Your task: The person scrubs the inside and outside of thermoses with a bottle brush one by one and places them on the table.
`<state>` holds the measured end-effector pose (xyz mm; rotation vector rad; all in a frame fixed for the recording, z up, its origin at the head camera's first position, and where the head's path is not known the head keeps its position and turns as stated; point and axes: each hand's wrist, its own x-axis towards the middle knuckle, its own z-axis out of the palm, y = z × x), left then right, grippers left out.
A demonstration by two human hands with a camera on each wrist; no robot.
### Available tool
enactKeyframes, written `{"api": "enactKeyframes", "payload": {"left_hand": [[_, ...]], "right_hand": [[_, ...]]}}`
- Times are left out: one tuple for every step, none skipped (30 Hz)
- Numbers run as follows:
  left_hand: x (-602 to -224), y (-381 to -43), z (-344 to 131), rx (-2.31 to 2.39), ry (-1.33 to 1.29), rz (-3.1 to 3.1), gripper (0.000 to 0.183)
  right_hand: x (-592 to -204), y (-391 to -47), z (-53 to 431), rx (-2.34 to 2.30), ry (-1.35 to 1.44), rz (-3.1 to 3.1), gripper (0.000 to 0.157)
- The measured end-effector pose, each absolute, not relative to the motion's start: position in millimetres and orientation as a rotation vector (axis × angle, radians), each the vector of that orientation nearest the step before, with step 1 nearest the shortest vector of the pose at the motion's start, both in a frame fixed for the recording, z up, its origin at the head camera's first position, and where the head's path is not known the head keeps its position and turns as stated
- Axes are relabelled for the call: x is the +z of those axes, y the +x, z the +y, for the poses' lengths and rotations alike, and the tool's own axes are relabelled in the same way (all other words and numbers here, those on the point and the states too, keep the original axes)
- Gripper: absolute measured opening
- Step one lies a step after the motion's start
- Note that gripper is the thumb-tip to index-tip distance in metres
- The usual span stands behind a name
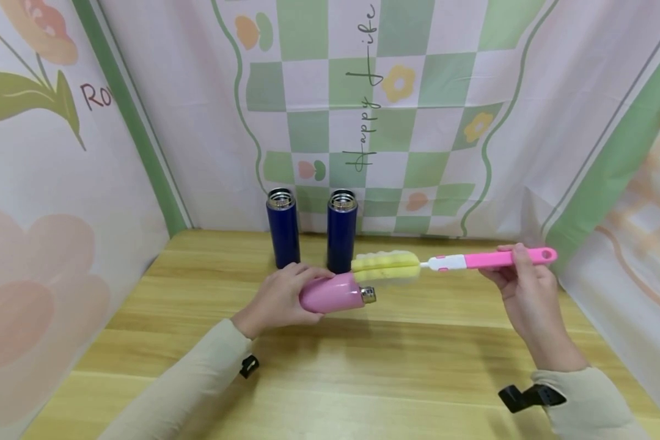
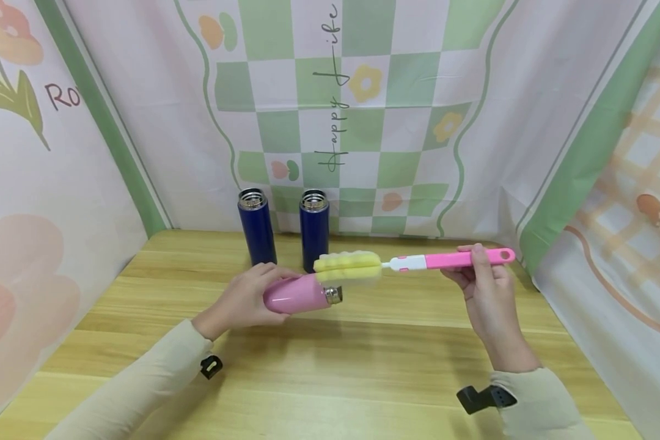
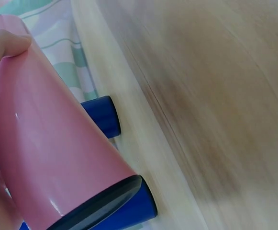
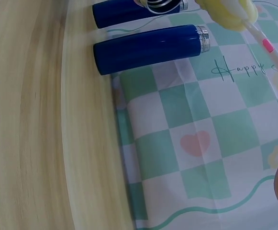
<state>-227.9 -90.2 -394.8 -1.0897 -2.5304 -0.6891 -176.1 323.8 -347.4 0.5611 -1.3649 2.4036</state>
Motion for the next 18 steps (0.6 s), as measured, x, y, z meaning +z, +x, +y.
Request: {"api": "enactKeyframes", "payload": {"left_hand": [[-395.2, -228.3, -90.2, -0.692, -1.093, -2.526, 0.068], [-395.3, -228.5, -90.3, -0.69, -1.097, -2.524, 0.068], [-395.4, -228.8, -90.4, -0.689, -1.102, -2.521, 0.068], [-395.6, -229.1, -90.4, -0.687, -1.105, -2.52, 0.068], [-395.8, -229.3, -90.4, -0.684, -1.11, -2.518, 0.068], [-395.8, -229.5, -90.3, -0.683, -1.114, -2.515, 0.068], [-396.0, -229.7, -90.3, -0.679, -1.119, -2.513, 0.068], [-395.8, -229.6, -90.3, -0.675, -1.122, -2.512, 0.068], [-395.9, -229.7, -90.2, -0.674, -1.126, -2.51, 0.068], [-395.9, -229.8, -90.2, -0.674, -1.129, -2.508, 0.068], [-395.9, -229.7, -90.1, -0.675, -1.131, -2.505, 0.068], [-395.9, -229.7, -90.1, -0.675, -1.131, -2.505, 0.068], [-395.9, -229.6, -90.1, -0.676, -1.131, -2.503, 0.068], [-395.8, -229.6, -90.1, -0.676, -1.131, -2.502, 0.068], [-395.7, -229.5, -90.1, -0.675, -1.13, -2.5, 0.068], [-395.6, -229.4, -90.0, -0.678, -1.132, -2.494, 0.068], [-395.5, -229.3, -90.0, -0.676, -1.132, -2.492, 0.068], [-395.3, -229.3, -89.9, -0.67, -1.133, -2.49, 0.068]], "right_hand": [[-347.7, -176.0, 323.8, 2.403, 0.565, -1.363, 0.031], [-347.9, -175.9, 323.9, 2.403, 0.566, -1.361, 0.031], [-348.2, -175.9, 324.0, 2.4, 0.568, -1.362, 0.031], [-348.4, -176.1, 324.2, 2.397, 0.568, -1.365, 0.031], [-348.6, -176.3, 324.4, 2.396, 0.566, -1.365, 0.031], [-348.8, -176.5, 324.7, 2.396, 0.564, -1.363, 0.031], [-349.2, -176.8, 324.9, 2.396, 0.563, -1.361, 0.031], [-349.4, -177.0, 325.0, 2.393, 0.561, -1.363, 0.031], [-349.7, -177.0, 325.4, 2.393, 0.56, -1.365, 0.031], [-350.2, -177.2, 325.9, 2.393, 0.553, -1.368, 0.031], [-350.8, -177.5, 326.5, 2.395, 0.546, -1.369, 0.03], [-351.3, -177.6, 327.0, 2.394, 0.537, -1.374, 0.03], [-351.9, -177.8, 327.6, 2.391, 0.529, -1.382, 0.03], [-352.5, -178.0, 328.2, 2.388, 0.521, -1.389, 0.03], [-353.3, -178.3, 328.8, 2.387, 0.515, -1.395, 0.03], [-354.1, -178.5, 329.3, 2.384, 0.508, -1.401, 0.03], [-354.6, -178.7, 329.8, 2.381, 0.507, -1.406, 0.03], [-355.1, -178.9, 330.2, 2.379, 0.505, -1.412, 0.03]]}}
